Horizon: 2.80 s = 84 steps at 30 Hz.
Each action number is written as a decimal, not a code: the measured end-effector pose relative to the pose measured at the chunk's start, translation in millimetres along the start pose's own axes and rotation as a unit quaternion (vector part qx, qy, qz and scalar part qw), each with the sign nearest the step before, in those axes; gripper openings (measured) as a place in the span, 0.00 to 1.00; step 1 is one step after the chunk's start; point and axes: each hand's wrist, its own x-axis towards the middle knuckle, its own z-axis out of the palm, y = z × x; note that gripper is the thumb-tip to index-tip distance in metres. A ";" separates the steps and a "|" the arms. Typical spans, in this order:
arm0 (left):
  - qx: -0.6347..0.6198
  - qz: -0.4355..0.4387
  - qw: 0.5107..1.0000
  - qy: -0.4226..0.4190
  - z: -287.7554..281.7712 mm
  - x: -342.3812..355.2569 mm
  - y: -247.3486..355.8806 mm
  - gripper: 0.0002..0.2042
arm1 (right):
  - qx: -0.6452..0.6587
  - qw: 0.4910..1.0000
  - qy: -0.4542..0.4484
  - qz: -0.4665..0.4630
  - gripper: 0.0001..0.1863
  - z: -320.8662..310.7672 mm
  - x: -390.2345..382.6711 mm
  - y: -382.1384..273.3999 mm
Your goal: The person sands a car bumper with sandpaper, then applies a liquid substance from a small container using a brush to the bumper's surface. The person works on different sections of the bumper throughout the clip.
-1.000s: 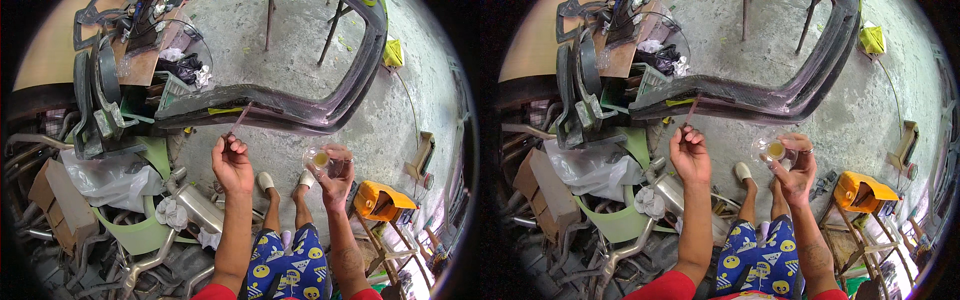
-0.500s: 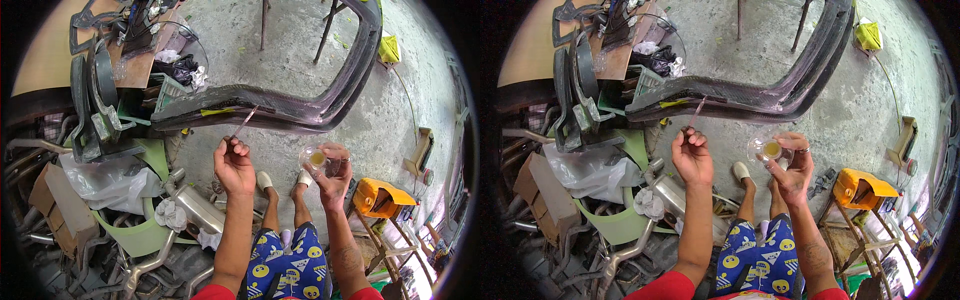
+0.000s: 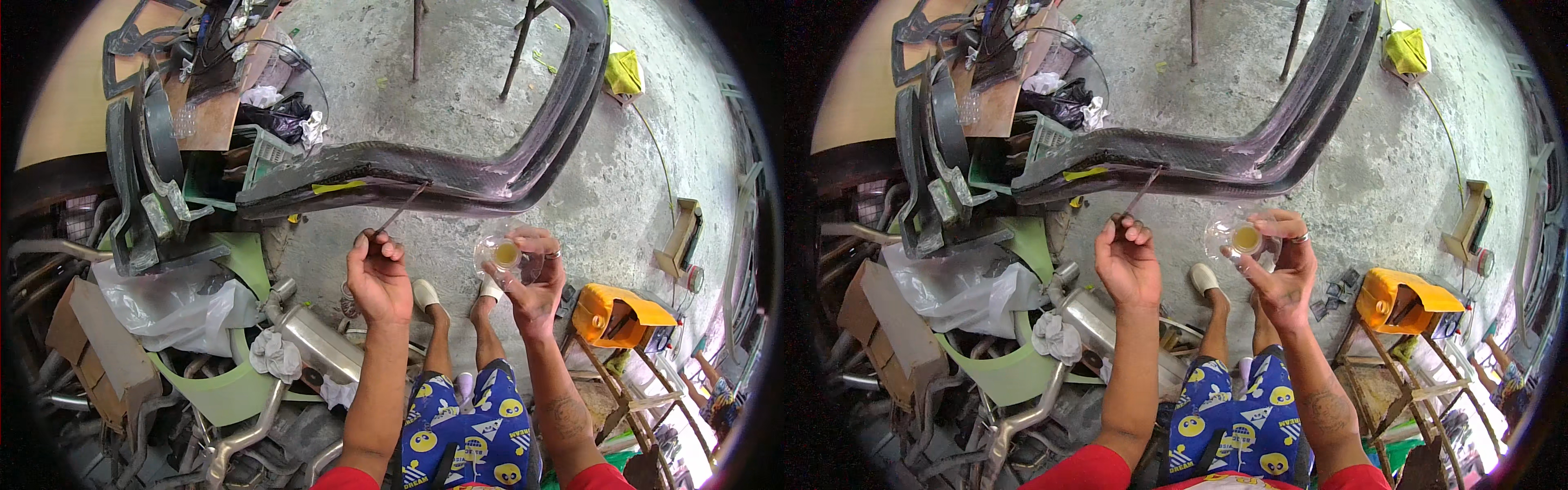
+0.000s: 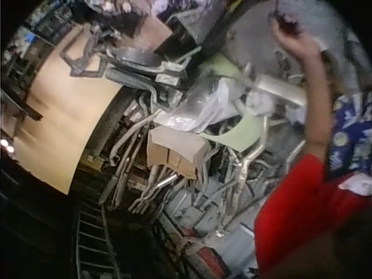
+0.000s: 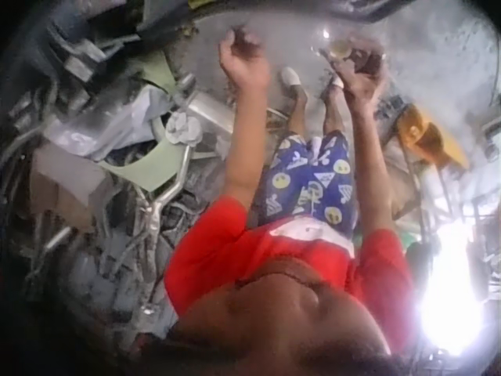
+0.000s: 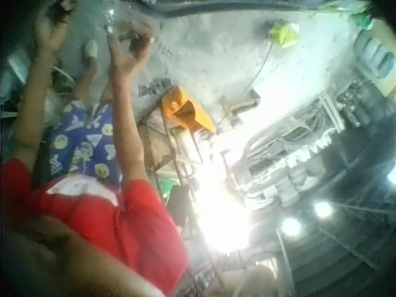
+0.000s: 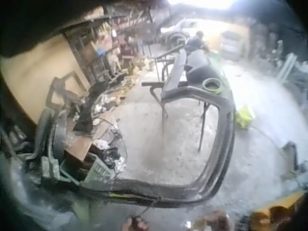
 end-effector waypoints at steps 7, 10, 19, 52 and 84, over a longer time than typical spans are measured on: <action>0.057 0.017 0.998 0.013 5.4 -3.6 -4.3 0.07 | -0.002 1.000 0.002 0.010 0.24 0.7 1.7 -1.8; 0.068 0.019 0.997 0.017 4.8 -6.9 -5.0 0.07 | 0.006 1.000 0.002 0.010 0.24 -2.0 1.5 2.5; 0.013 -0.011 1.000 0.020 6.0 -1.9 -18.2 0.07 | 0.008 1.000 0.007 0.011 0.24 -1.6 0.8 1.5; 0.460 0.129 0.840 -0.256 48.5 -39.2 23.4 0.06 | -0.119 0.991 0.019 -0.051 0.20 -10.8 22.0 0.7; 0.385 0.202 0.893 -0.113 38.4 -2.8 26.8 0.08 | -0.028 0.998 0.045 0.030 0.24 -21.1 13.3 2.8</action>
